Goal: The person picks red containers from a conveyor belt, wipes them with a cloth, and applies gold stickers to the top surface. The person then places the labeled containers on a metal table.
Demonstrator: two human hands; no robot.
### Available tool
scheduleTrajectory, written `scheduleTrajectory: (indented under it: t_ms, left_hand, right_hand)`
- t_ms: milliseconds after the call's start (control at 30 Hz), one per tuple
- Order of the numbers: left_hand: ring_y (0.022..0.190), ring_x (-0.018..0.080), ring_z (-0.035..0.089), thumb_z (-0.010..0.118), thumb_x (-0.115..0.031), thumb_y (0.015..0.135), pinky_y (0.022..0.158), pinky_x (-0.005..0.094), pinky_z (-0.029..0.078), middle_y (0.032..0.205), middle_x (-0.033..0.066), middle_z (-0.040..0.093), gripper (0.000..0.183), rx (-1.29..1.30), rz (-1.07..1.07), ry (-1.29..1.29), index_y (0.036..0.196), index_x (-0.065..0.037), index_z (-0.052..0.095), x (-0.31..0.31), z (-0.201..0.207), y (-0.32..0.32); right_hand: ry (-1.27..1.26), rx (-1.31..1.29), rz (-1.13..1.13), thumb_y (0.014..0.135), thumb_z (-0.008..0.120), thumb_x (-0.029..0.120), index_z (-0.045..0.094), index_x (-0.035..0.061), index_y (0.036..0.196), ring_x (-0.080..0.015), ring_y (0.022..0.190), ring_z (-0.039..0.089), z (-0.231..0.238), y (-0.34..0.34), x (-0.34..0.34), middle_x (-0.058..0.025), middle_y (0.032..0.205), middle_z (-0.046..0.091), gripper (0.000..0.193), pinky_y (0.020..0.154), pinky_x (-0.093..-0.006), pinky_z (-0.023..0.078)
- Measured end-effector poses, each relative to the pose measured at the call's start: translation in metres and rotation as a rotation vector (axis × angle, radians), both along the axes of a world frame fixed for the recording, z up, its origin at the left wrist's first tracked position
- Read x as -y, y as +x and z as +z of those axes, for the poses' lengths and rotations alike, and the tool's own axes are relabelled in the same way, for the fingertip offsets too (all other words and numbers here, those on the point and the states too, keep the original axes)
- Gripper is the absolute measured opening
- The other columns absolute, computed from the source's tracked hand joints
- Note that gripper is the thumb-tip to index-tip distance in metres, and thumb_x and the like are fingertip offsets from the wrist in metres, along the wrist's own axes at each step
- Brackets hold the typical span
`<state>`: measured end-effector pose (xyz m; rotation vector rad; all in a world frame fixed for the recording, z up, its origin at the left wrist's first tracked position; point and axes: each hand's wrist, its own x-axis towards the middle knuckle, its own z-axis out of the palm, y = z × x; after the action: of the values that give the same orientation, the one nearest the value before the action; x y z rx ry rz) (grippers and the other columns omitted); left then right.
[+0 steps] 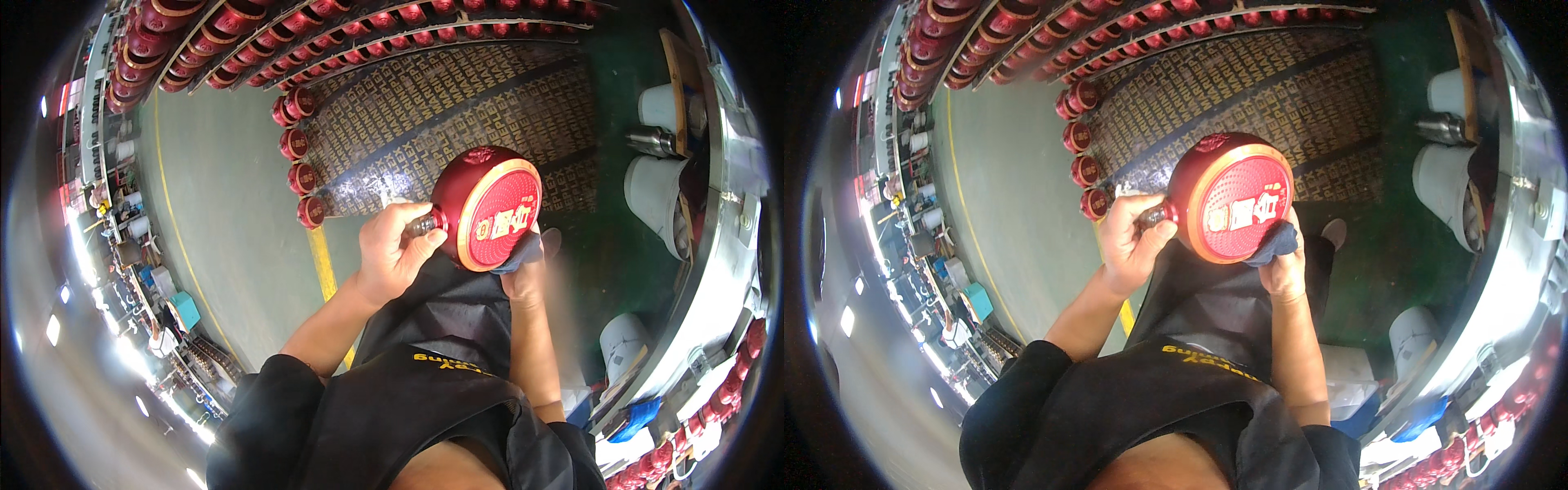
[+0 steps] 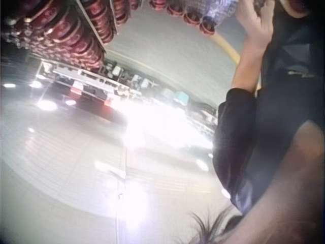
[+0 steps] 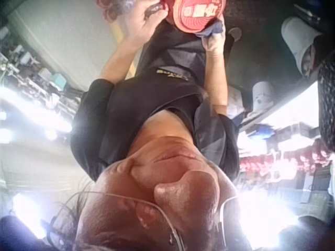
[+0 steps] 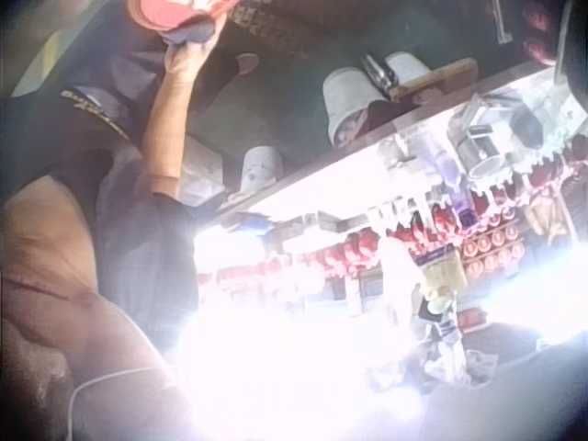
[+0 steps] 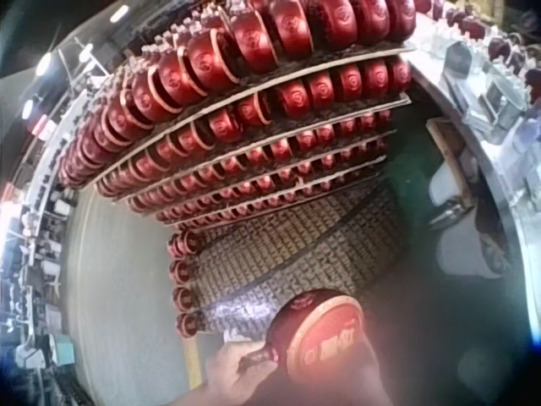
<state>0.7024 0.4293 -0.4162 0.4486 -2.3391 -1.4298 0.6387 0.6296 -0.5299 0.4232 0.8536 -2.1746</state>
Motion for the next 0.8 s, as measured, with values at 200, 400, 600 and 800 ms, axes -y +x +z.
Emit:
scheduleTrajectory:
  t_ms: [200, 400, 600, 800]
  left_hand:
    - [0.06, 0.0162, 0.058, 0.08, -0.013, 0.084, 0.054, 0.0278, 0.046, 0.084, 0.0108, 0.066, 0.034, -0.024, -0.062, -0.061, 0.109, 0.002, 0.063, 0.003, 0.005, 0.004]
    - [0.058, 0.0211, 0.06, 0.082, -0.015, 0.081, 0.053, 0.031, 0.046, 0.085, 0.0107, 0.068, 0.033, -0.008, -0.111, -0.281, 0.105, 0.001, 0.065, 0.009, 0.011, 0.004]
    - [0.056, 0.0194, 0.059, 0.082, -0.015, 0.079, 0.053, 0.0315, 0.045, 0.073, 0.0084, 0.065, 0.032, 0.093, -0.098, -0.258, 0.102, 0.0, 0.065, 0.014, 0.007, 0.01]
    - [0.055, 0.0231, 0.059, 0.081, -0.015, 0.079, 0.05, 0.0344, 0.044, 0.068, 0.0083, 0.062, 0.03, 0.122, -0.107, -0.34, 0.1, 0.0, 0.065, 0.028, -0.013, 0.024]
  right_hand:
    - [0.009, -0.002, 0.088, 0.082, 0.079, 0.048, 0.046, 0.0025, 0.141, -0.0191, 0.123, 0.057, -0.008, -0.016, 0.0, -0.0063, 0.136, 0.058, 0.081, 0.108, -0.0361, 0.044]
    - [0.011, -0.057, 0.25, 0.078, 0.081, 0.05, 0.045, -0.0001, 0.142, -0.018, 0.12, 0.058, -0.012, -0.03, -0.002, -0.0066, 0.131, 0.06, 0.089, 0.105, -0.0349, 0.046]
    - [0.095, -0.243, 0.319, 0.076, 0.081, 0.053, 0.042, -0.003, 0.145, -0.0213, 0.122, 0.056, -0.008, -0.039, 0.009, -0.0118, 0.132, 0.059, 0.097, 0.103, -0.0348, 0.046]
    - [0.549, -0.795, 0.611, 0.076, 0.079, 0.032, 0.039, -0.0051, 0.147, -0.0333, 0.128, 0.053, 0.018, -0.033, 0.036, -0.024, 0.139, 0.055, 0.089, 0.11, -0.0404, 0.04]
